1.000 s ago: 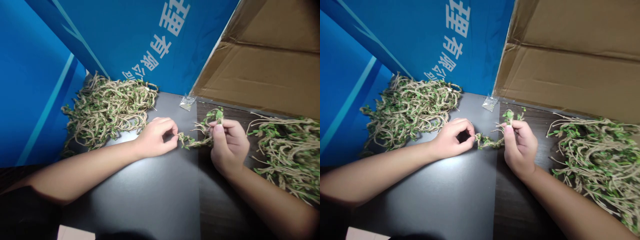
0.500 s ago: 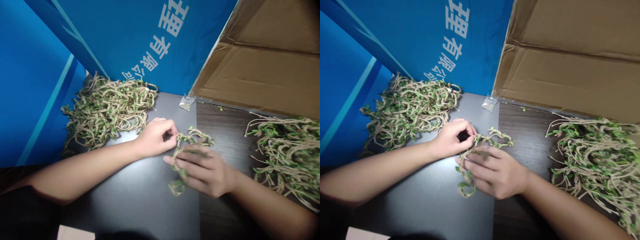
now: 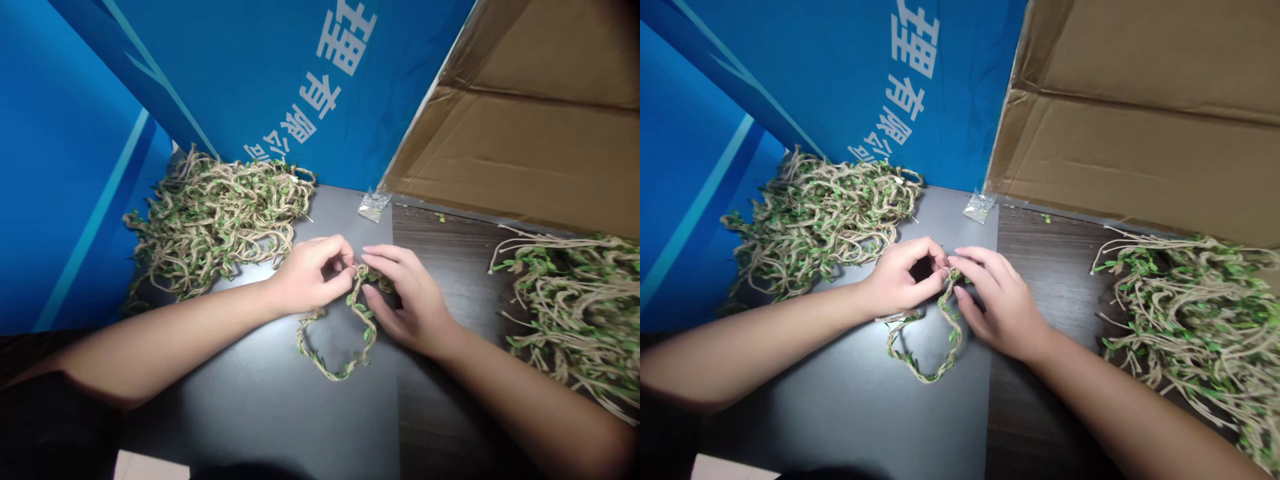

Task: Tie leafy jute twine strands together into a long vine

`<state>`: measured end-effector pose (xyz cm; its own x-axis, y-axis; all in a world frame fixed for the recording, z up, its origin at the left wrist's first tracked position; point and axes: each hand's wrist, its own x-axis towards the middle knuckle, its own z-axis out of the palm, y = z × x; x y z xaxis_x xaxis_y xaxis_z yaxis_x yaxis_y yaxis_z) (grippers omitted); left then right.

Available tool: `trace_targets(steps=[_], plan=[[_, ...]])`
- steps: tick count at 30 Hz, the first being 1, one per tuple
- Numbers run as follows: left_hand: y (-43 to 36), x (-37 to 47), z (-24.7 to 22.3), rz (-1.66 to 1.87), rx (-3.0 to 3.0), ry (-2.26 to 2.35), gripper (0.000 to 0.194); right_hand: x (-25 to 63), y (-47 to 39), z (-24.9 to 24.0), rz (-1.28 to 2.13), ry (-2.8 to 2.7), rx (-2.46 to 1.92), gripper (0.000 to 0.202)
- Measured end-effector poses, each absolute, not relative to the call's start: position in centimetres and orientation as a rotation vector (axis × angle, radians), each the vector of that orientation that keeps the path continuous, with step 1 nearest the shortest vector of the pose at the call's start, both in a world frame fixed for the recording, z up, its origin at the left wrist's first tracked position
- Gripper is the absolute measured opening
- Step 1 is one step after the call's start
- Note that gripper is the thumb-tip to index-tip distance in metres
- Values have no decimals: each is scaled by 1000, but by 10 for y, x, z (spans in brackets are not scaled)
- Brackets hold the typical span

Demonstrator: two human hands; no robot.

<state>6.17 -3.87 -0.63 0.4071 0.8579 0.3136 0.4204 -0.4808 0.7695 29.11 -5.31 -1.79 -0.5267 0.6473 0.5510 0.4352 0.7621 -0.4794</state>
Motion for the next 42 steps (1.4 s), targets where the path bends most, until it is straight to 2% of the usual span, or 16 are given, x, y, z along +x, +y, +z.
trace_targets(steps=[4, 8, 12, 17, 20, 23, 29, 39, 42], plan=[[-39, 62, -9, 960, 2092, 1024, 6, 288, -48, -27, 536, -2231, -870, 44], [-41, 61, -7, 976, 2062, 973, 9, 290, -48, -28, 472, -2207, -881, 25], [-48, 60, 5, 998, 2174, 903, 12, 292, -49, -29, 423, -2219, -950, 22], [-75, 68, 28, 864, 2678, 351, 27, 292, -52, -32, 327, -2190, -1088, 22], [-96, 78, 31, 667, 2652, 122, 30, 291, -52, -31, 340, -2173, -1110, 20], [-110, 83, 20, 445, 2555, 175, 31, 291, -51, -30, 359, -2156, -1117, 19], [-111, 81, -14, 330, 2795, 288, 65, 290, -48, -28, 370, -2135, -1123, 17], [-40, 48, -13, 209, 2867, 717, 76, 291, -46, -22, 414, -2023, -1146, 15], [-27, 41, -8, 127, 2897, 898, 72, 291, -46, -22, 422, -2033, -1155, 14]])
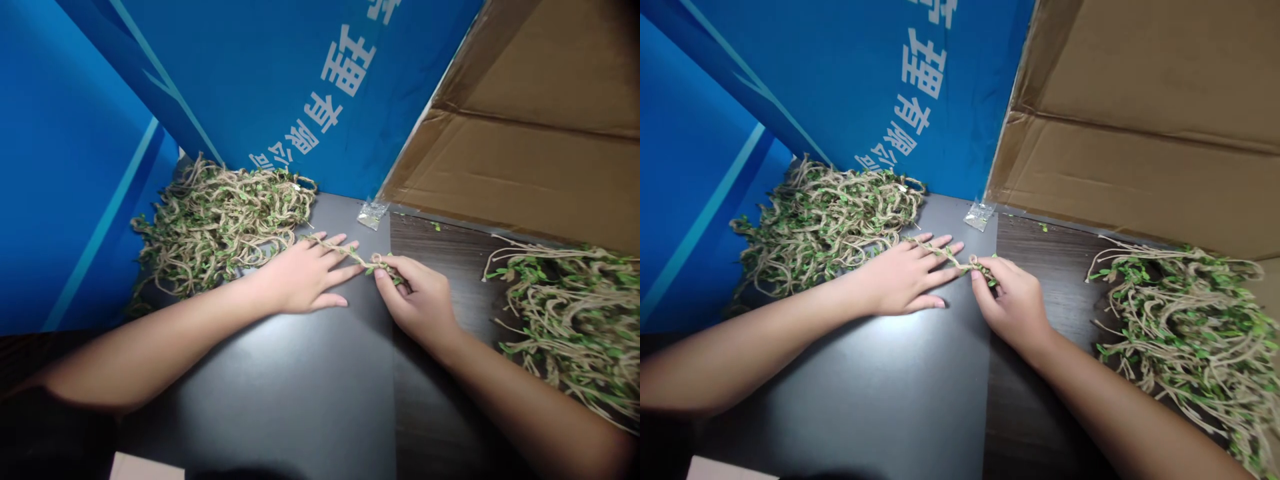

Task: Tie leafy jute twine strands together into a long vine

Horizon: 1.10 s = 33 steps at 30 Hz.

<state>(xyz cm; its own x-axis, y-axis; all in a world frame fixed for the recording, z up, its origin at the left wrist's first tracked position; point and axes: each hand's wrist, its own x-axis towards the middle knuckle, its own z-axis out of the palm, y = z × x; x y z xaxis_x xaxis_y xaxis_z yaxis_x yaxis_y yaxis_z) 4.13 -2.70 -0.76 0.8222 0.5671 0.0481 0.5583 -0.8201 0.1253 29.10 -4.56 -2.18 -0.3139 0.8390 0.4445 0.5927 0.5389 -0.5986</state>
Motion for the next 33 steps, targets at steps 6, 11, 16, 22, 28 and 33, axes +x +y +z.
trace_targets(steps=[6, 11, 16, 22, 28, 33], plan=[[-64, 66, 17, 394, 2487, 711, 44, 292, -46, -24, 432, -2044, -1171, 13], [-85, 82, 11, 586, 1964, 296, 24, 292, -45, -26, 432, -2049, -1168, 12], [-77, 83, -6, 613, 2082, 298, 48, 291, -45, -25, 430, -2056, -1153, 12], [-75, 77, -5, 611, 2351, 366, 51, 291, -46, -25, 412, -2077, -1113, 11], [-54, 67, -1, 854, 2509, 693, 19, 291, -48, -27, 402, -2185, -1072, 11], [-45, 62, -4, 962, 2224, 972, 12, 291, -50, -25, 417, -2277, -992, 11]])
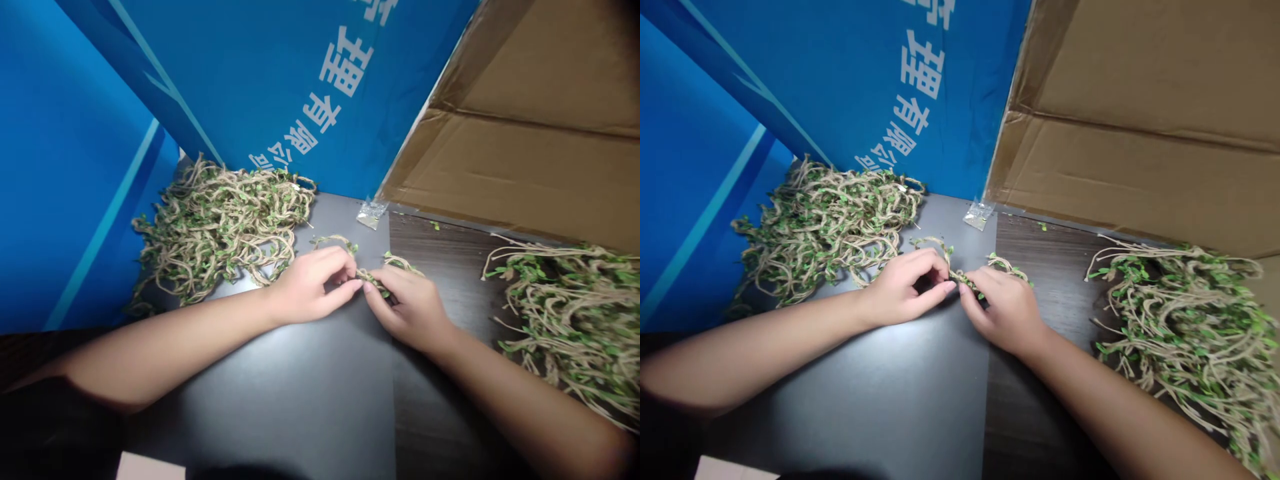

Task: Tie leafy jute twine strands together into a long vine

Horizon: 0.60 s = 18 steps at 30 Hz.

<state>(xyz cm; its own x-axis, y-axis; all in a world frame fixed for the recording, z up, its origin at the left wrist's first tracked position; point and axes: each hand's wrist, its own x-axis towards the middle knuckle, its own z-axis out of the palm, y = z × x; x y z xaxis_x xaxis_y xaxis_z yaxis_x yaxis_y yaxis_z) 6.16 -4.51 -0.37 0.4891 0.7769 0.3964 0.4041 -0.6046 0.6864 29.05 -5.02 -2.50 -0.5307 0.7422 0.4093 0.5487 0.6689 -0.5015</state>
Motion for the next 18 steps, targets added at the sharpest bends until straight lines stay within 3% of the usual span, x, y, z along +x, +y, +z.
trace_targets(steps=[4, 7, 18], plan=[[-47, 63, -6, 886, 2239, 1029, 23, 290, -51, -25, 360, -2355, -908, 12], [-47, 64, -6, 825, 2281, 1002, 15, 289, -51, -27, 340, -2334, -919, 9], [-47, 64, -3, 880, 2174, 1066, 15, 289, -50, -24, 446, -2185, -970, 9]])
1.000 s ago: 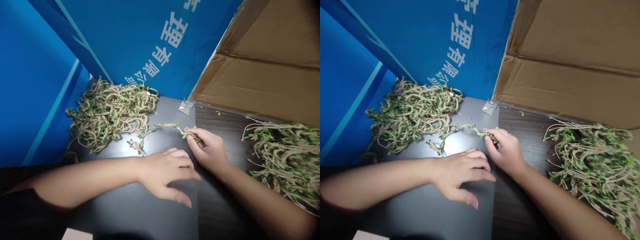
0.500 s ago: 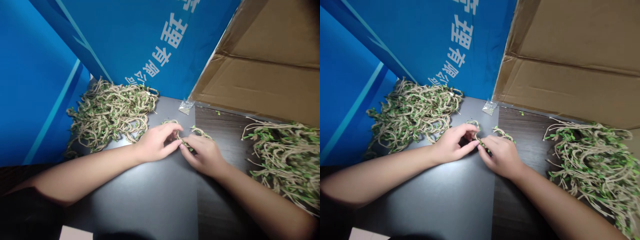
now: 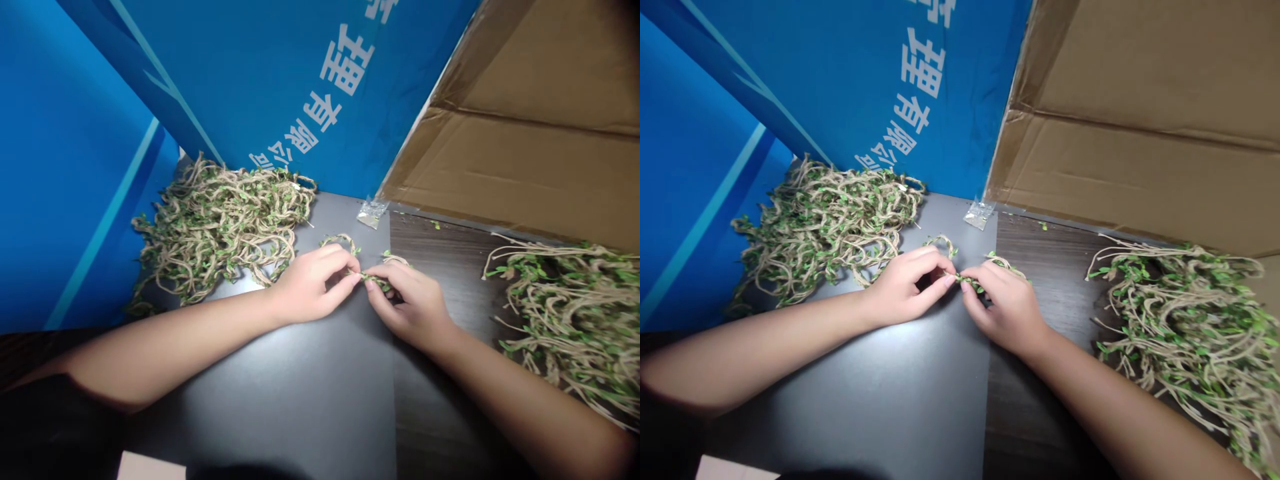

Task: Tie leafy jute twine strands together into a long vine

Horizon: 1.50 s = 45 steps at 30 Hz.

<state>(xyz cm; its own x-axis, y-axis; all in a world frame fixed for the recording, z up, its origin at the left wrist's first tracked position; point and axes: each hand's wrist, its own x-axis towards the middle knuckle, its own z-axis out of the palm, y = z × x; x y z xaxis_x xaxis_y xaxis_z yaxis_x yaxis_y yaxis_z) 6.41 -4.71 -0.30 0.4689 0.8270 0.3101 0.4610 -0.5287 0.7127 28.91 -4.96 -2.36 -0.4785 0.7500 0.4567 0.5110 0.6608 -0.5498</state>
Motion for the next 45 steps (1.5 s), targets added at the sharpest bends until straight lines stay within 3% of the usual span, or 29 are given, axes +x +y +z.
trace_targets(steps=[5, 16, 20, 27, 45], plan=[[-48, 64, -4, 907, 2178, 1110, 28, 289, -50, -24, 320, -2169, -922, 10], [-48, 64, -5, 983, 2222, 1070, 11, 287, -50, -25, 279, -2170, -896, 13], [-48, 65, -4, 985, 2219, 1051, 7, 290, -50, -22, 411, -2195, -850, 17], [-47, 65, -7, 954, 2276, 1027, 9, 291, -47, -24, 371, -2229, -887, 8], [-50, 67, -3, 889, 2297, 1095, 8, 290, -49, -21, 191, -2280, -818, 12]])
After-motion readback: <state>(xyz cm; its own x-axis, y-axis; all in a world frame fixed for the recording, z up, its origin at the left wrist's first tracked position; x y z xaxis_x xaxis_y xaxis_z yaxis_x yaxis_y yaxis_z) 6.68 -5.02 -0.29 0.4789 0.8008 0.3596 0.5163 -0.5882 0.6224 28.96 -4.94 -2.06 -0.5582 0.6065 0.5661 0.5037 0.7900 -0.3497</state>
